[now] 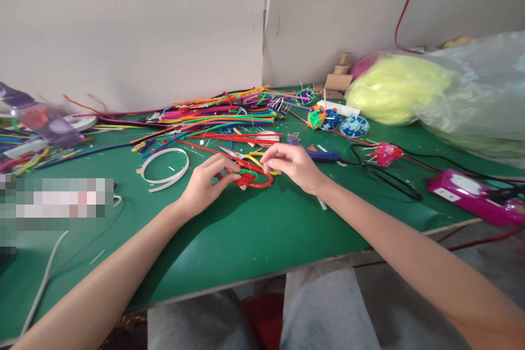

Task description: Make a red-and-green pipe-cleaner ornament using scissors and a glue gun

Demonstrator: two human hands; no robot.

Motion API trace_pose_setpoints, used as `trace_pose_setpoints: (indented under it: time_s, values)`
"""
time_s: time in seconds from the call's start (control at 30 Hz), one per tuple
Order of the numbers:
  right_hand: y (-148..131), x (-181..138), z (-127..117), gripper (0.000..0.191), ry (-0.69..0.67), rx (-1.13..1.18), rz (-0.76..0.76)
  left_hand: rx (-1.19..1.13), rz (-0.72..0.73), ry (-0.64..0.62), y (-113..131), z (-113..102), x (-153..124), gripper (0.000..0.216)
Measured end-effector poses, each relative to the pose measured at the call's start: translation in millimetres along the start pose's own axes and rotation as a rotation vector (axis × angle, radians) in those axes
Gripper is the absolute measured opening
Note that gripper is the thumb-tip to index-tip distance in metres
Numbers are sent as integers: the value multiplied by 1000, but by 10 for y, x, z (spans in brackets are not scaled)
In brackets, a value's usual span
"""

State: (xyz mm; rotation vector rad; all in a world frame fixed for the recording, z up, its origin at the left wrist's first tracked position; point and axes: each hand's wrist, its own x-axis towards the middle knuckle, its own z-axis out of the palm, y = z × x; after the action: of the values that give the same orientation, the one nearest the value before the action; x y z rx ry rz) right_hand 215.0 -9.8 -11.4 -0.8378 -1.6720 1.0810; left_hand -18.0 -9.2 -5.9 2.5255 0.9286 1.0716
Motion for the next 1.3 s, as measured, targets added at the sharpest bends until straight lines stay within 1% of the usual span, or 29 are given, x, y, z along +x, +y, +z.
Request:
trace_pose_setpoints:
  time_s: [0.27,0.6,1.3]
  values:
    - [-60,-35,1,6,-97,31,29,-1,7,3,-16,5,-4,11]
    - [-62,-37,7,7,-134,65,44,19,4,-10,-29,7,-16,11]
    - [-46,-46,1,7,-175,100,22,13,28,-4,-30,11,-10,7]
